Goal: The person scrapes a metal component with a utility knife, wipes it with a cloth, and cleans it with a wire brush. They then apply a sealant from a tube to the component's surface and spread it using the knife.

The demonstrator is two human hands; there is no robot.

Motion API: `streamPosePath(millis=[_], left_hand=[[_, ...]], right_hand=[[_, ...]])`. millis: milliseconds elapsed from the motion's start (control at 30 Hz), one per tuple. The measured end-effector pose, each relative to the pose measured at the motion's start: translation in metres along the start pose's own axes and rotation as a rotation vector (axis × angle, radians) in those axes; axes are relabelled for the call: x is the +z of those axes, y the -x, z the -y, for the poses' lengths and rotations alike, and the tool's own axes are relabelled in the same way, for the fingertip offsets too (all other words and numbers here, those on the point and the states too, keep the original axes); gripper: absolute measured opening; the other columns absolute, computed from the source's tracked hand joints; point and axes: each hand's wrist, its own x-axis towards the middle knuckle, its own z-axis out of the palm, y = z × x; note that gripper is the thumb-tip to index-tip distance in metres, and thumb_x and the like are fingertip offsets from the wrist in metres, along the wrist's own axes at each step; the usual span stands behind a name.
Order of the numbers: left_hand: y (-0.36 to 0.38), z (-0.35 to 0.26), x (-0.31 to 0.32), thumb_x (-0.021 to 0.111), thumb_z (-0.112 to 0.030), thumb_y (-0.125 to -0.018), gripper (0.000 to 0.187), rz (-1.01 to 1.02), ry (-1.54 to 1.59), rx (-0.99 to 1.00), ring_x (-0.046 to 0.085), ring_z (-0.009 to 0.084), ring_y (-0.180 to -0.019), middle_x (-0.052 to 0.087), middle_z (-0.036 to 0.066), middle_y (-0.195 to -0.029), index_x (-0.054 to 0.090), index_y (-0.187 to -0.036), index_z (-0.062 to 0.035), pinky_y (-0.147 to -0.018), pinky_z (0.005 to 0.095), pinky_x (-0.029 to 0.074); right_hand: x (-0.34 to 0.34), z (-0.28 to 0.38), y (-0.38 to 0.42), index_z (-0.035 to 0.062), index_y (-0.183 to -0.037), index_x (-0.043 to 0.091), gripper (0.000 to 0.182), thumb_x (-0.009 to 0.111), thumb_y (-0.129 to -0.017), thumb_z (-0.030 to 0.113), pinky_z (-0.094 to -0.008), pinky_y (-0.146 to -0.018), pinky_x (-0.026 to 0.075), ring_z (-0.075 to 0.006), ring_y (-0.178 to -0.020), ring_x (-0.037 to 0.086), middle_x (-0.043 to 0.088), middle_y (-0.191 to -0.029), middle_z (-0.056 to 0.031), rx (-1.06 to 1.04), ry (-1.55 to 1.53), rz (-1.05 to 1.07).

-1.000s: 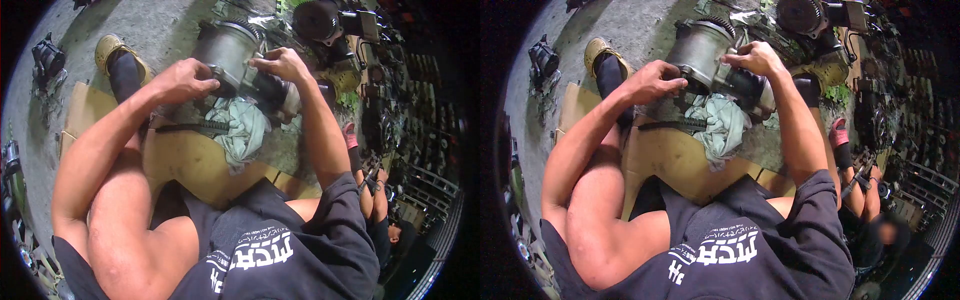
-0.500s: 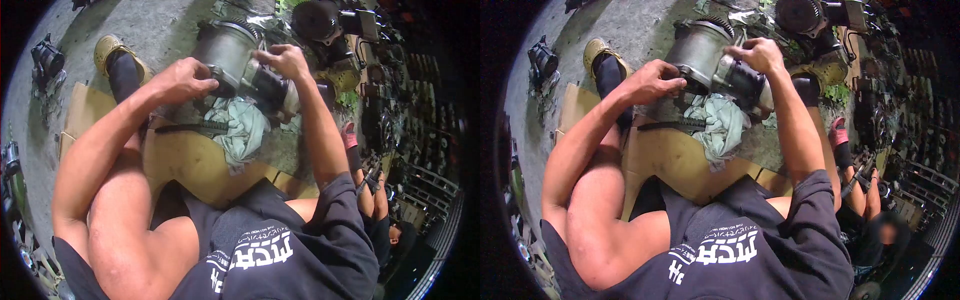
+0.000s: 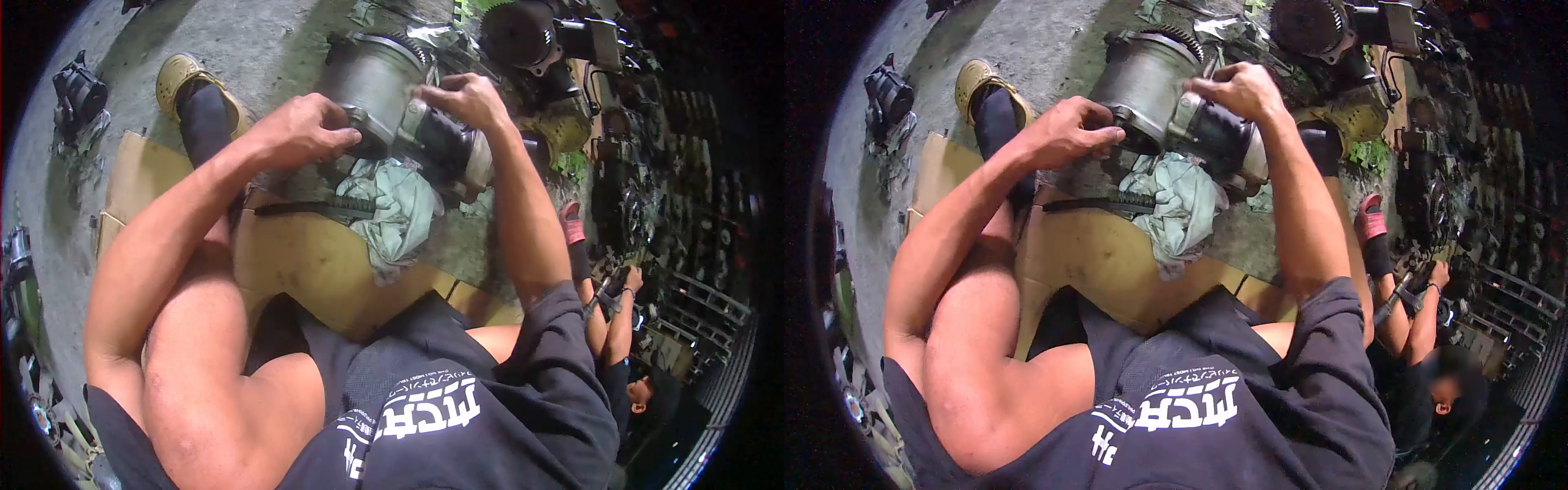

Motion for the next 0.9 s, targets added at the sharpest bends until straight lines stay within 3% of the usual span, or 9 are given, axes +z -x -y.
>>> streamPosePath(millis=[67, 100, 233, 367, 433, 500, 633, 767, 900], left_hand=[[0.001, 0.001, 0.0, 0.066, -0.034, -0.095, 0.039, -0.001, 0.032, 0.006, 0.063, 0.012, -0.073, 0.067, 0.006, -0.076, 0.067, -0.086, 0.0044, -0.069, 0.0312, 0.051], [0.0, -0.001, 0.0, 0.066, -0.034, -0.095, 0.039, -0.003, 0.01, 0.0, 0.063, 0.0119, -0.073, 0.067, 0.006, -0.076, 0.067, -0.086, 0.0043, -0.069, 0.0312, 0.051], [0.001, 0.0, 0.001, 0.066, -0.033, -0.095, 0.039, -0.017, 0.012, 0.022, 0.063, 0.0122, -0.072, 0.068, 0.007, -0.075, 0.068, -0.085, 0.0043, -0.068, 0.0312, 0.051], [0.0, -0.003, 0.001, 0.066, -0.033, -0.095, 0.039, 0.005, -0.025, 0.004, 0.063, 0.0126, -0.072, 0.068, 0.007, -0.076, 0.068, -0.085, 0.0042, -0.068, 0.0312, 0.051], [0.004, -0.005, 0.0, 0.065, -0.033, -0.095, 0.039, -0.03, -0.011, 0.003, 0.062, 0.0124, -0.071, 0.068, 0.007, -0.075, 0.067, -0.084, 0.0041, -0.067, 0.0312, 0.05], [0.0, -0.002, -0.001, 0.065, -0.033, -0.095, 0.039, -0.015, -0.003, 0.001, 0.062, 0.0123, -0.071, 0.068, 0.007, -0.075, 0.067, -0.084, 0.004, -0.067, 0.0312, 0.05], [0.002, -0.003, 0.0, 0.066, -0.033, -0.095, 0.038, -0.022, 0.015, 0.001, 0.063, 0.0122, -0.071, 0.068, 0.007, -0.075, 0.067, -0.083, 0.0039, -0.068, 0.0309, 0.051], [-0.003, 0.003, 0.004, 0.066, -0.032, -0.095, 0.038, 0.001, 0.087, -0.036, 0.064, 0.0127, -0.072, 0.068, 0.007, -0.075, 0.068, -0.084, 0.0035, -0.068, 0.0313, 0.051], [-0.001, 0.001, -0.001, 0.066, -0.033, -0.095, 0.038, -0.015, -0.006, 0.012, 0.065, 0.0129, -0.073, 0.069, 0.007, -0.076, 0.068, -0.084, 0.0037, -0.068, 0.0317, 0.051]], right_hand=[[-0.001, 0.002, 0.0, 0.0092, -0.102, 0.079, 0.076, 0.07, -0.07, 0.078, -0.0372, -0.087, 0.055, -0.0259, -0.084, 0.073, 0.076, -0.084, -0.0143, -0.023, 0.021, 0.138], [0.015, -0.02, -0.01, 0.0084, -0.092, 0.081, 0.073, 0.072, -0.069, 0.077, -0.0373, -0.085, 0.055, -0.0254, -0.082, 0.073, 0.076, -0.083, -0.0132, -0.046, 0.02, -0.179], [0.001, 0.004, 0.002, 0.0032, -0.089, 0.077, 0.064, 0.078, -0.074, 0.065, -0.0344, -0.071, 0.053, -0.0199, -0.073, 0.067, 0.072, -0.076, -0.0082, -0.024, -0.119, 0.209], [-0.001, 0.005, -0.002, 0.0073, -0.091, 0.08, 0.067, 0.075, -0.071, 0.071, -0.0347, -0.082, 0.056, -0.0221, -0.079, 0.072, 0.076, -0.084, -0.0097, 0.048, 0.055, -0.115], [-0.012, 0.017, 0.008, 0.0051, -0.099, 0.079, 0.074, 0.074, -0.07, 0.073, -0.037, -0.083, 0.057, -0.0238, -0.081, 0.072, 0.076, -0.088, -0.0135, -0.005, -0.042, 0.204], [-0.001, 0.001, 0.001, 0.0055, -0.098, 0.079, 0.072, 0.074, -0.071, 0.073, -0.0352, -0.081, 0.057, -0.0231, -0.078, 0.072, 0.076, -0.084, -0.0128, -0.006, 0.007, -0.007], [-0.001, -0.003, -0.004, 0.0076, -0.099, 0.079, 0.071, 0.074, -0.072, 0.073, -0.0357, -0.079, 0.057, -0.0232, -0.075, 0.072, 0.075, -0.084, -0.0121, -0.014, 0.004, 0.203], [0.002, -0.014, -0.006, 0.0088, -0.101, 0.078, 0.069, 0.074, -0.072, 0.072, -0.0379, -0.079, 0.056, -0.0242, -0.076, 0.071, 0.075, -0.082, -0.0131, 0.036, 0.013, -0.098], [-0.001, -0.003, -0.002, 0.0073, -0.1, 0.079, 0.074, 0.073, -0.07, 0.075, -0.0378, -0.083, 0.056, -0.0257, -0.08, 0.072, 0.075, -0.088, -0.0137, -0.056, 0.033, 0.181]])
